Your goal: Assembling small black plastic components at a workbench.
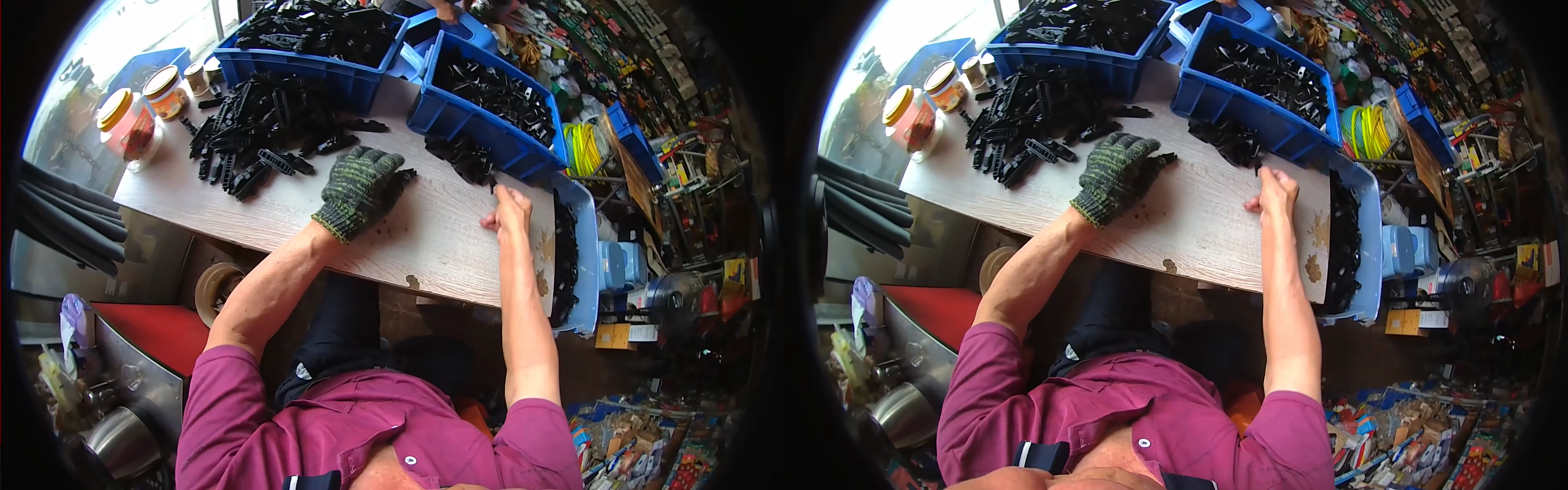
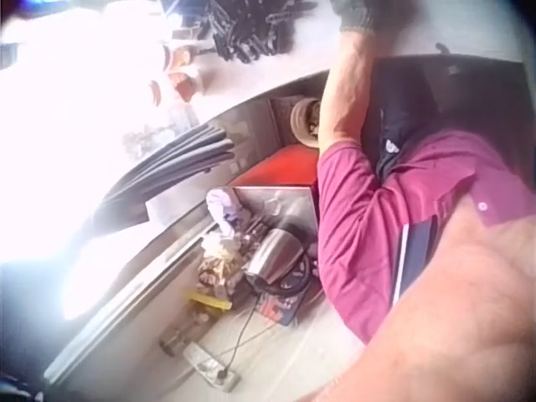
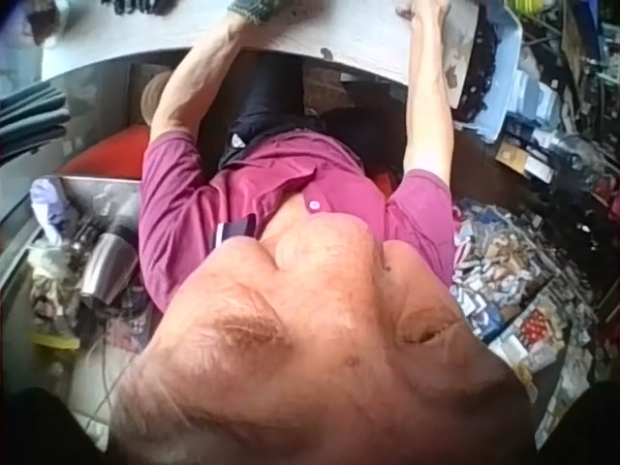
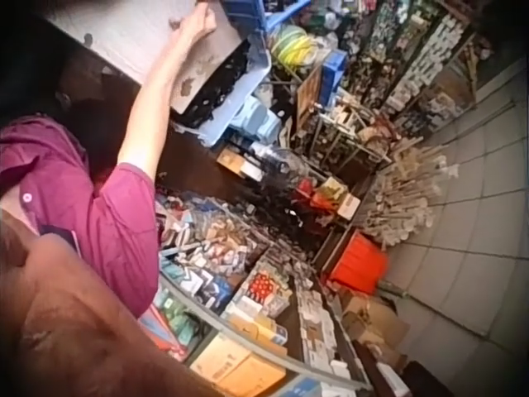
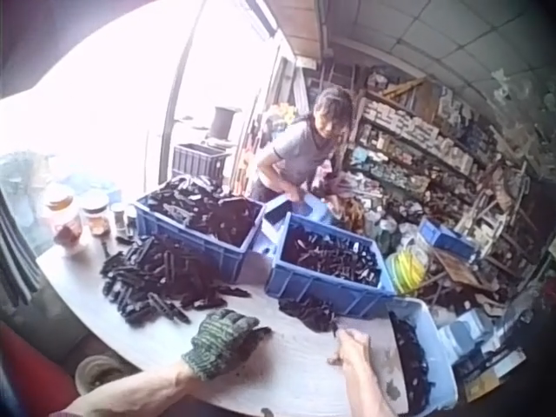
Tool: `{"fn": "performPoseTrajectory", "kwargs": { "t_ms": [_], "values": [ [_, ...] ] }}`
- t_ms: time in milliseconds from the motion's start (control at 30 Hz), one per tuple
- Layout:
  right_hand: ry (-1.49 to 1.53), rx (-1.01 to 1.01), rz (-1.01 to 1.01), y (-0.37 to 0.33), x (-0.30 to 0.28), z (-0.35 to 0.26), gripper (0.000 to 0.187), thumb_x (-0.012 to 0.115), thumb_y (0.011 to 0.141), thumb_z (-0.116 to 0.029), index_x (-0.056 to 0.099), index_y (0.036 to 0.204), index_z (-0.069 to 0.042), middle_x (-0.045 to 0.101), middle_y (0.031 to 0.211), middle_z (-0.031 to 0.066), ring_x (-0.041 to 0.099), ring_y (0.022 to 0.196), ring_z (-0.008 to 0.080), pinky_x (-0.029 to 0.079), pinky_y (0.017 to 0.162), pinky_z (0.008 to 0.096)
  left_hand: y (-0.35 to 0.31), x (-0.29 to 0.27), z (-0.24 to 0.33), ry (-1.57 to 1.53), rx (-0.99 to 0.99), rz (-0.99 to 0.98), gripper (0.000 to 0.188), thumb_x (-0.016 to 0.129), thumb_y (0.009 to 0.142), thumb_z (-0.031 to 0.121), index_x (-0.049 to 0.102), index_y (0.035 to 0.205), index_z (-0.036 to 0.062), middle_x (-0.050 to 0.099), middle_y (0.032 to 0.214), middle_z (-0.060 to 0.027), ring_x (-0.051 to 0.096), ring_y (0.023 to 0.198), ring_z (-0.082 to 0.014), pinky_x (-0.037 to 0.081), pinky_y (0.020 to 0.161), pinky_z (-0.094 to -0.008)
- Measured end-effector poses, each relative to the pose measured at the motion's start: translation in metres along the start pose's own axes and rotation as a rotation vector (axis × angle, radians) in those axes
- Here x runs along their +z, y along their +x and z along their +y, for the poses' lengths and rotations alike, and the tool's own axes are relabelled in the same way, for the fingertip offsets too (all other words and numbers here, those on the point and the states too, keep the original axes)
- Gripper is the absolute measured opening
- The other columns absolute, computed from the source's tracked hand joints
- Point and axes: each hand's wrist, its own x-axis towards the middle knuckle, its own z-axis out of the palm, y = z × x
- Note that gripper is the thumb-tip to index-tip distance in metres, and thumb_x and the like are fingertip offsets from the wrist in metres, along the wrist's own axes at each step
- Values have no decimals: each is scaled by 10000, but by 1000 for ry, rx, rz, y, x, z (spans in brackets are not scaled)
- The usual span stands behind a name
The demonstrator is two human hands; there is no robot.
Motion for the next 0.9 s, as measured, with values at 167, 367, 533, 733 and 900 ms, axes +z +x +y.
{"fn": "performPoseTrajectory", "kwargs": {
  "t_ms": [167,367,533,733,900],
  "values": [
    [204,-76,-315,-64,18,25,204,638,936,-215,620,946,-13,500,514,0,496,370,131,464,366,312,-22,9,40,-280,-61,-10,343,744,867,266,687,1148,79,705,998,-163,658,871,-354,535,767,-446],
    [232,-270,-438,-97,31,32,185,676,925,-198,654,905,-16,523,606,-42,396,427,47,315,412,225,-31,19,70,-385,-137,-140,342,677,882,208,659,1195,74,685,911,-149,657,841,-360,523,735,-462],
    [177,-197,-433,-111,30,15,181,641,949,-206,659,891,-35,530,594,-34,395,418,60,327,427,225,-33,15,72,-283,-169,-190,256,637,873,148,663,1115,71,671,896,-152,642,836,-370,509,725,-476],
    [196,-285,-495,-108,30,22,325,646,973,-353,666,889,-39,469,553,-45,379,423,60,325,435,244,-30,5,82,-224,-110,-183,198,630,869,139,639,1056,75,655,864,-138,623,809,-358,499,704,-472],
    [198,-453,-443,-106,32,33,320,612,991,-334,600,818,-65,445,557,-42,374,419,64,351,423,241,-30,1,73,-179,-23,-117,310,691,846,210,635,1120,75,666,1024,-149,627,941,-361,505,797,-470]
  ]
}}
